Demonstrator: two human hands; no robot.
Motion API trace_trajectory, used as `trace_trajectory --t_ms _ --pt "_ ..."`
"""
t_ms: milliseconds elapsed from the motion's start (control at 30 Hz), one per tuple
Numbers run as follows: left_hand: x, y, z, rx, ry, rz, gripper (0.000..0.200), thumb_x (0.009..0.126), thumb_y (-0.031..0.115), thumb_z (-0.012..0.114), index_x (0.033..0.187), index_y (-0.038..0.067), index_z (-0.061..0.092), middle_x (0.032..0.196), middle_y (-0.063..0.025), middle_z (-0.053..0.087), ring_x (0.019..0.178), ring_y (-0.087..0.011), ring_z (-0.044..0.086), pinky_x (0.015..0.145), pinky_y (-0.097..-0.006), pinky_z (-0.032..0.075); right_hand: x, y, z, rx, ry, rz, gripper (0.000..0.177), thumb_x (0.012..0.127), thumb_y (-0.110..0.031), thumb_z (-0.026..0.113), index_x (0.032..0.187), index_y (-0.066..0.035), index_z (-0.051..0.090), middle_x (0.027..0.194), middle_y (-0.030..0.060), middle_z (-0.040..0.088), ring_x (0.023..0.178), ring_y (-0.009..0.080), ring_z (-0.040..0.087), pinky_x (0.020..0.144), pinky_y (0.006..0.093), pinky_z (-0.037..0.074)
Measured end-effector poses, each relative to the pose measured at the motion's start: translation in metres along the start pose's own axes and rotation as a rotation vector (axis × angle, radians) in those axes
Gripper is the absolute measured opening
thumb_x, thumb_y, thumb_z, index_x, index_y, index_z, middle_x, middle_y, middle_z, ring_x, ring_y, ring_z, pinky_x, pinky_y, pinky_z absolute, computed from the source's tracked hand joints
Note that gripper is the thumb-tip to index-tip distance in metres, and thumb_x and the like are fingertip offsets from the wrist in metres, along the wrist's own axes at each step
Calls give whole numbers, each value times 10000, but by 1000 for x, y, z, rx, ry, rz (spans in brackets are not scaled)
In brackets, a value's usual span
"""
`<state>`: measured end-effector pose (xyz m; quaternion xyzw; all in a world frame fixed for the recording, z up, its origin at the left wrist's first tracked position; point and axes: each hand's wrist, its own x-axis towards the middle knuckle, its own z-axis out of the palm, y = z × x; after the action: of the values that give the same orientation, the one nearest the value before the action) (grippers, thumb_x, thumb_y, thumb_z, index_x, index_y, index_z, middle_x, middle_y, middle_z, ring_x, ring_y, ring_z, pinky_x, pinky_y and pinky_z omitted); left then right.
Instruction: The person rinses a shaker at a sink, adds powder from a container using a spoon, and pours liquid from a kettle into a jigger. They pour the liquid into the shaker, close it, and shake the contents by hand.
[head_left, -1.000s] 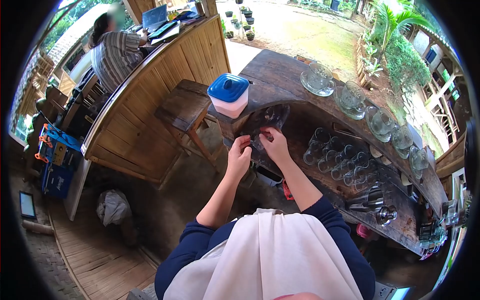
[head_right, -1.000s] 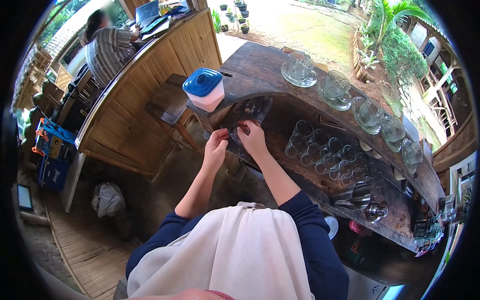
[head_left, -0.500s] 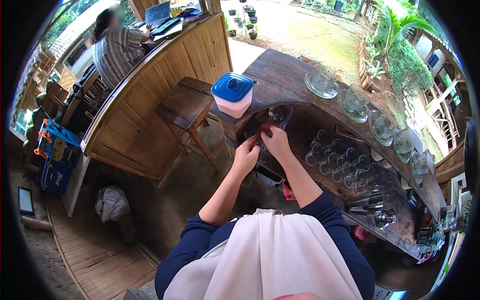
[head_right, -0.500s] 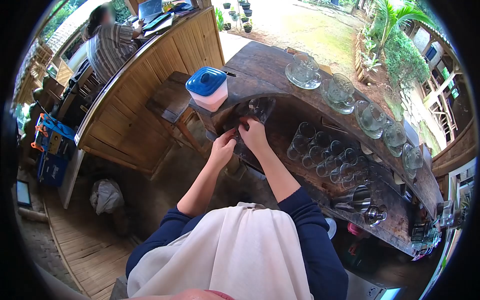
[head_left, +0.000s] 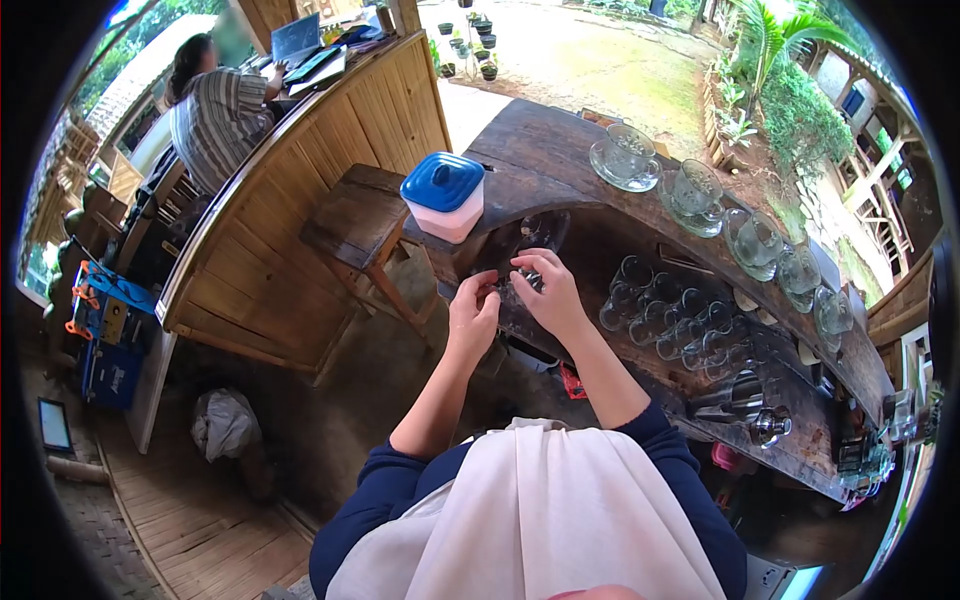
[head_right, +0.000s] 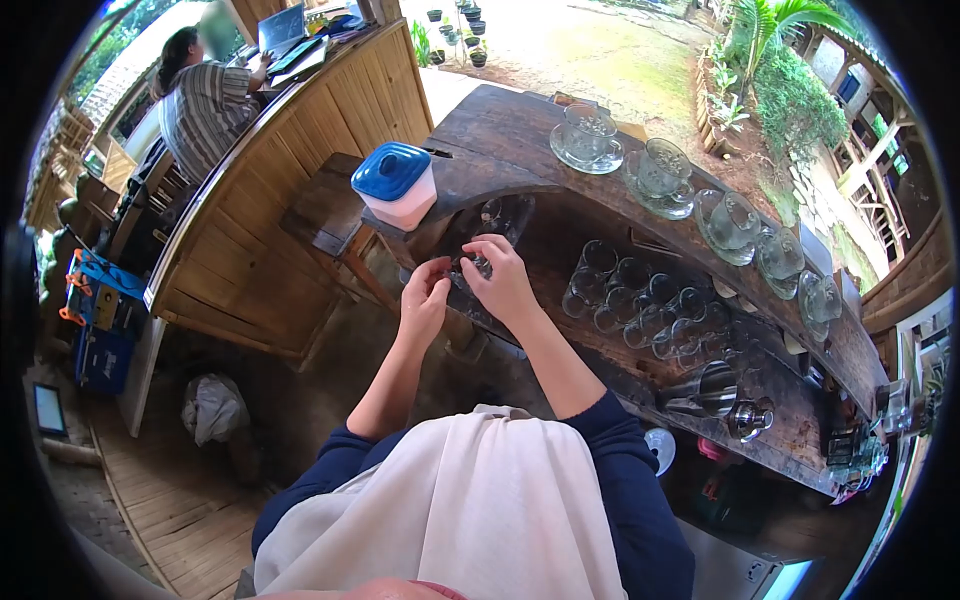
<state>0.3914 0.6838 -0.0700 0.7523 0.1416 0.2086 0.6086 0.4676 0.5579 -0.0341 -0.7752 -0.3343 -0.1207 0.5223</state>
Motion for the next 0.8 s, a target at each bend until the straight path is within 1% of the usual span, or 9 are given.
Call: trace_trajectory --t_ms 67,100,167,300,333,433,667,767,800 --pt "-3 17 5 -190 -35 84 299 835 -21 503 1128 -31 561 1055 -111 596 950 -152 587 834 -272 470 -1 -23 -18 121 -17 81 169 776 -77 659 926 1 649 999 153 619 904 296 621 792 351 501" --pt "-5 24 8 -191 -50 86 299 835 -21 503 1128 -31 561 1055 -111 596 950 -152 587 834 -272 470 -3 -27 -26 115 -4 87 169 776 -77 659 926 1 649 999 153 619 904 296 621 792 351 501" --pt "-8 38 16 -375 -151 137 306 858 -51 476 1158 -35 533 1094 -92 577 1006 -150 565 893 -261 442 -7 -34 -42 107 46 -65 160 795 -68 644 937 4 633 989 144 621 909 275 621 792 340 501" --pt "-12 66 40 -523 -338 198 320 868 -68 456 1181 -36 514 1157 -99 555 1097 -147 530 961 -258 399 -16 -52 -84 102 115 -81 154 801 -34 630 953 -12 619 992 137 621 906 268 623 790 334 503" --pt "-13 73 48 -531 -371 199 320 868 -68 456 1181 -36 514 1157 -99 555 1097 -147 530 961 -258 399 -20 -56 -96 82 141 -71 154 801 -34 630 953 -12 619 992 137 621 906 268 623 790 334 503" --pt "-20 92 71 -525 -513 258 355 860 -82 447 1210 -44 497 1267 -117 511 1175 -147 485 991 -264 373 -34 -65 -130 46 200 -79 180 797 -13 632 976 -26 617 1008 124 619 916 256 625 792 326 503" --pt "-47 109 140 -598 -814 305 419 838 -72 496 1254 -27 484 1334 -144 471 1234 -187 453 1014 -293 360 -82 -76 -196 -88 347 -12 202 797 -3 623 996 -37 618 1012 120 620 934 259 626 811 325 501" --pt "-63 113 168 -610 -903 316 453 831 -49 530 1278 -10 469 1346 -132 470 1239 -193 456 1012 -311 366 -107 -74 -217 -106 399 60 215 787 -7 630 999 -44 622 1063 127 603 933 257 628 805 321 504" --pt "-68 115 176 -600 -931 321 462 829 -43 540 1284 -5 466 1347 -126 473 1242 -192 455 1011 -316 369 -115 -72 -224 -174 426 50 255 778 -28 648 1030 -49 618 1129 136 570 993 270 601 843 341 487"
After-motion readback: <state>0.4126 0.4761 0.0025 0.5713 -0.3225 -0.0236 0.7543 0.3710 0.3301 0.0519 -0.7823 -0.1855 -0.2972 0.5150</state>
